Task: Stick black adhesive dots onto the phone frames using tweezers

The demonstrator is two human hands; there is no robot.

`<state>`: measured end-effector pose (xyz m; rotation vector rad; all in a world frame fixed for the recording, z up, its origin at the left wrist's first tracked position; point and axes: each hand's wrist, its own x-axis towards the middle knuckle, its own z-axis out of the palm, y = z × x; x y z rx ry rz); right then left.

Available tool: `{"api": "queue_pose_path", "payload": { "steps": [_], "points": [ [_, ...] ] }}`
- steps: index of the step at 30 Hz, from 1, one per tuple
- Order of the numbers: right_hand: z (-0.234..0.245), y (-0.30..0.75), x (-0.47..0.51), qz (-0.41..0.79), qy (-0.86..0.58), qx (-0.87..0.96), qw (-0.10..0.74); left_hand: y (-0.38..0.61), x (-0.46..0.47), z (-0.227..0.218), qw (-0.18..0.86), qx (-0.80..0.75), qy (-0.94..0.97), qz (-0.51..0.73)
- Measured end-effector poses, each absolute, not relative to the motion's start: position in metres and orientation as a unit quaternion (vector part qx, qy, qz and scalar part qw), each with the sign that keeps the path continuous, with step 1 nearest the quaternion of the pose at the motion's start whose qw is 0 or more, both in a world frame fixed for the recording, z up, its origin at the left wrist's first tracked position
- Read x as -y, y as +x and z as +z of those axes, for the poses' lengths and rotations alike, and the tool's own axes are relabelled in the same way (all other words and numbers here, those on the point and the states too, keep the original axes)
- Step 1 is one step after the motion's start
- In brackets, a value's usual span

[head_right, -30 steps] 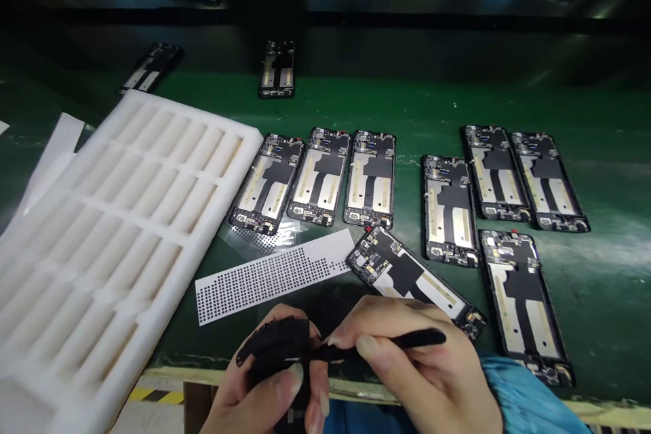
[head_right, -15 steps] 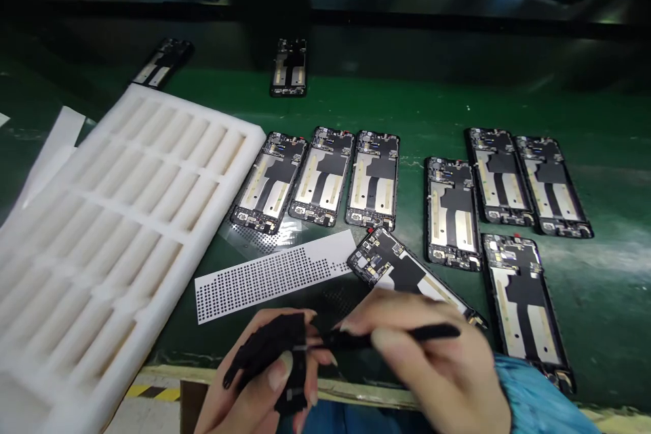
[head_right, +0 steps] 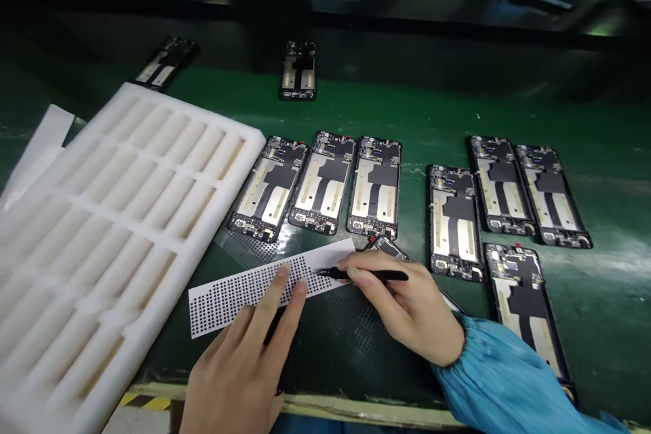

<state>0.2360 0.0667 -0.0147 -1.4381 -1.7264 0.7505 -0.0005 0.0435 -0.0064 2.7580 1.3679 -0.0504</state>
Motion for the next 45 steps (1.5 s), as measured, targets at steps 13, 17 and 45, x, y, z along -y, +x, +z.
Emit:
{"api": "queue_pose_path", "payload": {
  "steps": [13, 17, 45],
  "points": [
    [-0.016, 0.242, -0.067, 0.31, -0.53, 0.703, 0.359, 0.005, -0.055, -0.007, 0.008, -0.407, 0.913, -0.037],
    [-0.012, 0.243, -0.069, 0.331, -0.516, 0.713, 0.341, 0.004, -0.057, -0.008, 0.006, -0.397, 0.917, -0.034],
    [-0.018, 0.295, -0.046, 0.388, -0.614, 0.593, 0.347, 0.048, -0.037, -0.017, 0.046, -0.39, 0.915, 0.093]
  ]
}}
